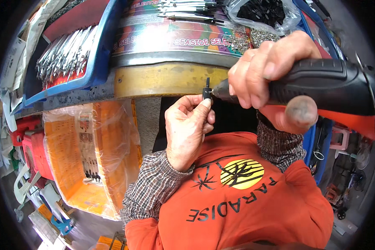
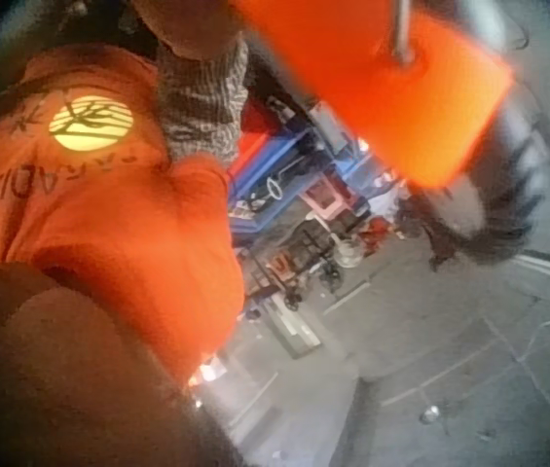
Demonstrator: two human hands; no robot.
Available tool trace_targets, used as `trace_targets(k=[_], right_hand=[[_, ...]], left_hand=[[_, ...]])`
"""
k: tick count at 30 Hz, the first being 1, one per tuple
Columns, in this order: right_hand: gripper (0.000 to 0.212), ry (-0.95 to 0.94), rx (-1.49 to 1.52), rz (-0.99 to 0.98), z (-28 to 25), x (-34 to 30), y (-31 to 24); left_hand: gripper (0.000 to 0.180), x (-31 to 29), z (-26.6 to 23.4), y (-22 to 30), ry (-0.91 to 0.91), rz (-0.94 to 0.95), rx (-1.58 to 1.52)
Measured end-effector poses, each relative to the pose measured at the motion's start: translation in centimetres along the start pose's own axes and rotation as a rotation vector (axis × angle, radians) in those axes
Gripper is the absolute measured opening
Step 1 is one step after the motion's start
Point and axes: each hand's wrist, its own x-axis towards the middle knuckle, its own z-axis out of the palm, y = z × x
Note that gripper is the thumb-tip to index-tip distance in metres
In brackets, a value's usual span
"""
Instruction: The person assembles compass parts using a handheld power tool and arranges the assembled compasses into a basket by hand.
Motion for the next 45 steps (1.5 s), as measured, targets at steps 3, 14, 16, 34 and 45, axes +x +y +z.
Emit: trace_targets(k=[3,14,16,34,45], right_hand=[[0.046,0.133,0.004,0.026,1.1,0.5,0.3],[0.055,0.106,-0.007,0.028,0.8,0.7,0.4],[0.056,0.106,-0.021,0.025,0.8,0.8,0.3],[0.068,0.141,-0.013,0.034,0.7,-0.2,0.5],[0.069,0.022,0.015,0.027,0.8,0.7,0.2]], left_hand=[[0.011,-0.5,0.5,-0.1,0.001,0.038,-0.07],[0.012,-0.2,0.7,0.4,0.023,-0.034,-0.076],[0.013,-0.2,0.7,0.4,0.015,-0.037,-0.083],[0.008,-0.1,0.1,0.0,-0.002,0.002,0.0],[0.012,0.0,0.1,0.1,0.027,0.009,-0.002]])
